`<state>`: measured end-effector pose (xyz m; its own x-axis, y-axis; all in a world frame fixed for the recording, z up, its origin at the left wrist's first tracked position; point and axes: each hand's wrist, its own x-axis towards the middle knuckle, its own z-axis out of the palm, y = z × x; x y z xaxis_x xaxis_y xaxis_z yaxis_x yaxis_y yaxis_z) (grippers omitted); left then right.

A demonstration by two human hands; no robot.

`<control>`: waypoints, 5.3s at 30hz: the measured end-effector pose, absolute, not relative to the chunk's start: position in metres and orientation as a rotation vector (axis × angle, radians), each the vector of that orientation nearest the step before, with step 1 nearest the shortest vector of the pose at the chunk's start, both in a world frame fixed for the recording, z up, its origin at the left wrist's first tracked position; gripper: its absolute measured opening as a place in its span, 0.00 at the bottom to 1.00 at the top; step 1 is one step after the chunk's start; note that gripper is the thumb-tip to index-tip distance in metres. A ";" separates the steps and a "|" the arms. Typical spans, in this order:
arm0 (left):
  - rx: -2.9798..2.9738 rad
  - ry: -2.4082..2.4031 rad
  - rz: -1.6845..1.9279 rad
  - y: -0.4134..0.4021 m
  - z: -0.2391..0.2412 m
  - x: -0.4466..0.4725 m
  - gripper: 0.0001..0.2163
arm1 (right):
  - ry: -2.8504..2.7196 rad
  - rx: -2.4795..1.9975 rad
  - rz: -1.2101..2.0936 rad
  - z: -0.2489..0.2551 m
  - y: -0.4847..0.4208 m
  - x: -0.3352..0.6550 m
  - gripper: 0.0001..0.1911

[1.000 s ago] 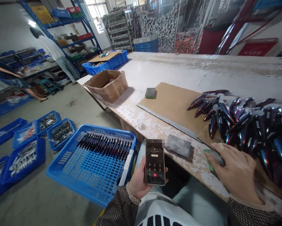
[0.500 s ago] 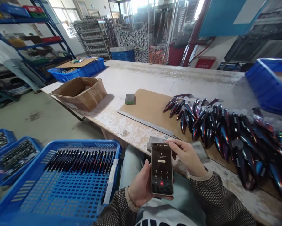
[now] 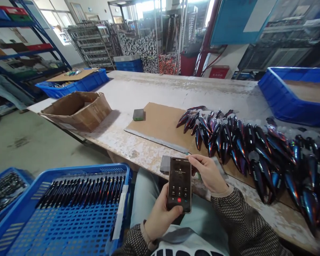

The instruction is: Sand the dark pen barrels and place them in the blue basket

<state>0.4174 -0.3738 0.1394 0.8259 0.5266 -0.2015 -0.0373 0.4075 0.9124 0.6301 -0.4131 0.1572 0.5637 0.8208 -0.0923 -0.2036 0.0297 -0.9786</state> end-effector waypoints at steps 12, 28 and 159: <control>0.756 0.574 0.265 -0.367 0.153 0.427 0.33 | -0.606 -1.320 0.882 0.164 -0.409 0.641 0.23; 0.711 0.538 0.286 -0.366 0.156 0.439 0.30 | -0.623 -1.282 0.896 0.153 -0.402 0.658 0.22; 0.884 0.597 0.286 -0.375 0.148 0.438 0.37 | -0.697 -1.359 0.852 0.148 -0.408 0.657 0.24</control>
<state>0.4375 -0.3748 0.1478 0.8021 0.4697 -0.3687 0.0068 0.6102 0.7922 0.6572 -0.4078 0.1484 0.5336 0.8440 -0.0538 -0.1150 0.0094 -0.9933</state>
